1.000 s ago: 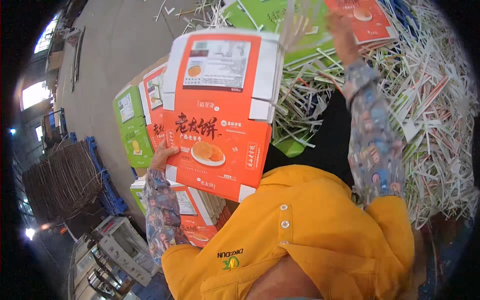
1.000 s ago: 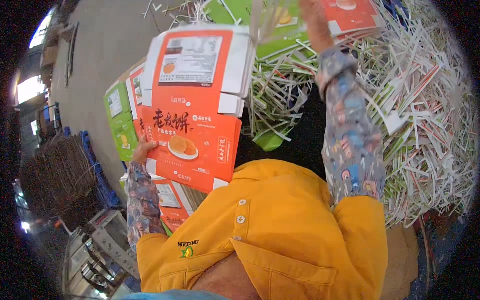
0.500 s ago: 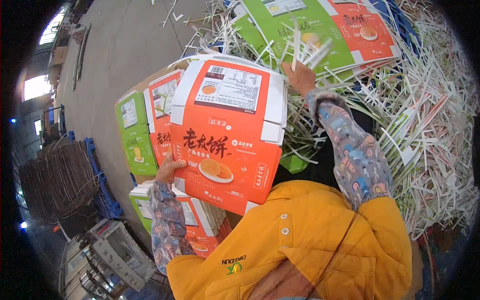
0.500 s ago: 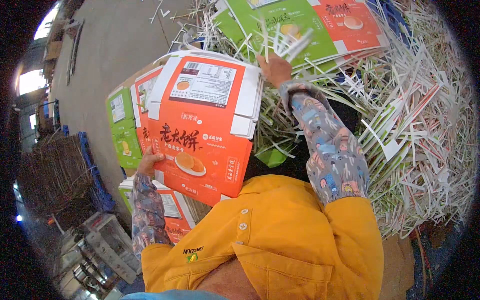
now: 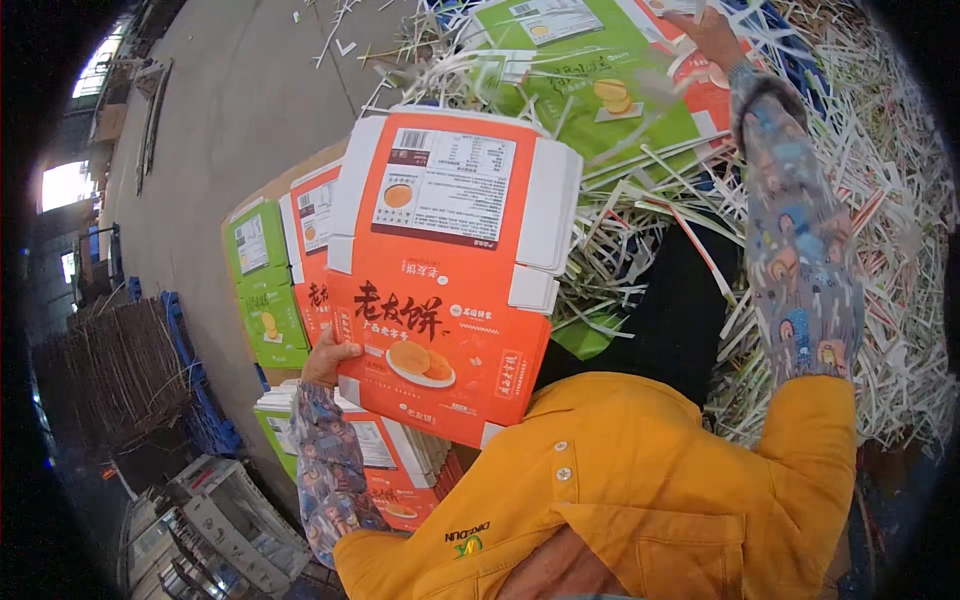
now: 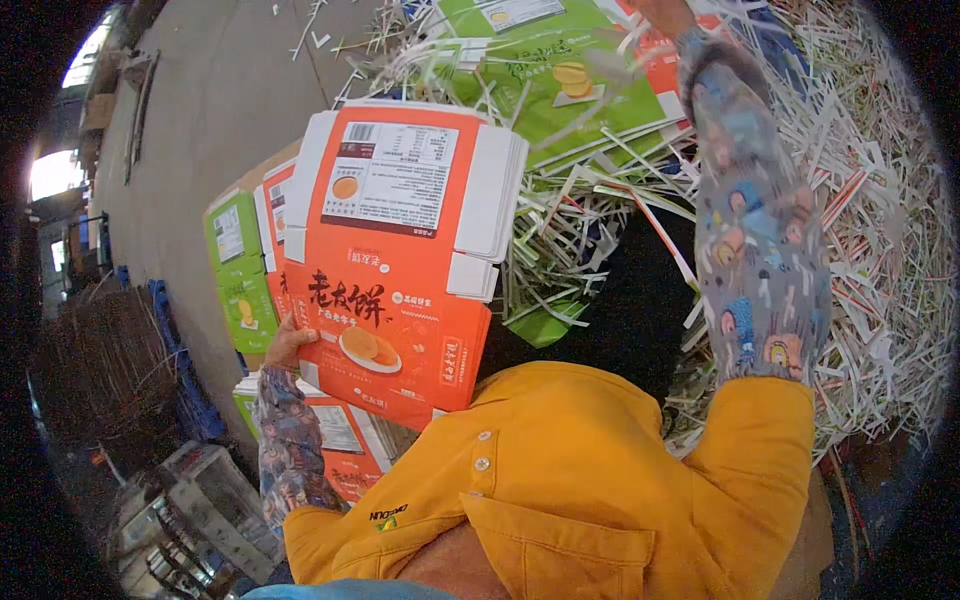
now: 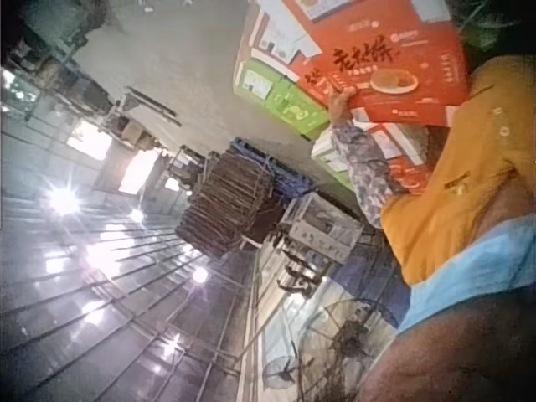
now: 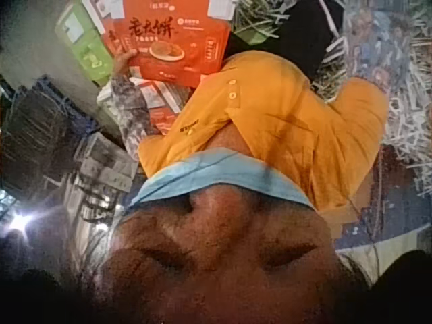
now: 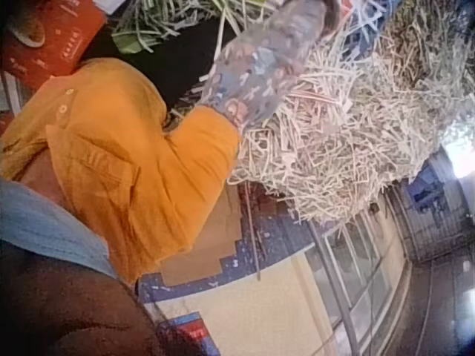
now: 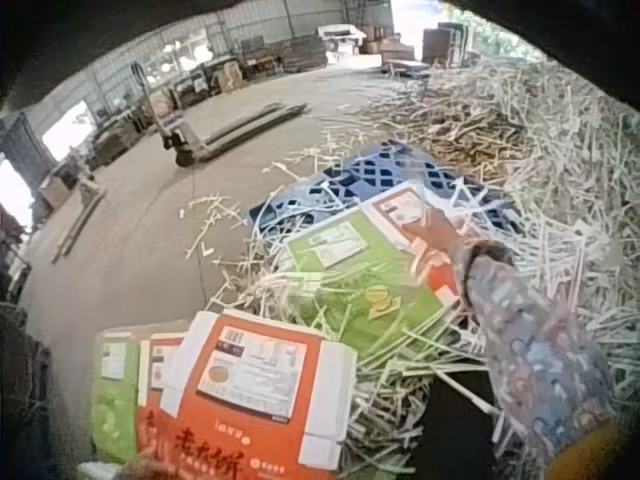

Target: Sorting and stripping waste paper strips from cardboard food packaging boxes.

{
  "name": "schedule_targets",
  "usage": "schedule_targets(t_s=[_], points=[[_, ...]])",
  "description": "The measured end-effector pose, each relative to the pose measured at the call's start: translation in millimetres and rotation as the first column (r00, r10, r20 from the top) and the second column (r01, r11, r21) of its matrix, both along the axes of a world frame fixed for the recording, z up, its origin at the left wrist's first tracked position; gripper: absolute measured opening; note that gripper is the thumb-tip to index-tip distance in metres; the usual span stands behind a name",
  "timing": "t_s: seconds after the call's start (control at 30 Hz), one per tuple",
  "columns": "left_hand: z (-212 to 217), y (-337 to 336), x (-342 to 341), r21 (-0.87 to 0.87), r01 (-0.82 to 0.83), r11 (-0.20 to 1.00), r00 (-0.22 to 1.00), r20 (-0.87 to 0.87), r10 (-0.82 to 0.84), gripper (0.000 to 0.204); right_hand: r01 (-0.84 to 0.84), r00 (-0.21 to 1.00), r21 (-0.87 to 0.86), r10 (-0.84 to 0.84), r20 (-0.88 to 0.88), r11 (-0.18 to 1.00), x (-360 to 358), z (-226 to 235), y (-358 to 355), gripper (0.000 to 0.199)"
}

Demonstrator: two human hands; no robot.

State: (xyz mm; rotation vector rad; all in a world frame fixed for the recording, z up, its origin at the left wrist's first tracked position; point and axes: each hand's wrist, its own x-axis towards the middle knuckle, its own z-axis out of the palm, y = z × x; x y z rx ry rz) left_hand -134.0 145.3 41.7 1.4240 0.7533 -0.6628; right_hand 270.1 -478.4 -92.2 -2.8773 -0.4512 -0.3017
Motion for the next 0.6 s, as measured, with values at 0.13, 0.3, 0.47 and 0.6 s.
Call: schedule_targets(t_s=[0.13,0.3,0.47,0.6], points=[[16,-10,-6,-0.001,-0.058,0.998,0.998,0.015,0.058,0.06,-0.02,0.942,0.345,0.133,-0.307,0.938,-94,58,100,0.048],[7,-14,9,-0.047,-0.054,0.997,0.998,-0.034,0.053,0.059,-0.365,0.911,0.411,0.411,-0.028,0.835,-193,6,145,0.046],[15,-13,5,-0.001,-0.076,0.997,0.997,-0.022,0.076,0.057,-0.342,0.715,0.372,0.495,-0.494,0.863,-186,-22,139,0.031],[14,-13,1,-0.004,-0.061,0.998,0.998,0.009,0.061,0.055,0.018,0.969,0.032,-0.01,-0.248,0.999,-136,-6,89,0.025]])
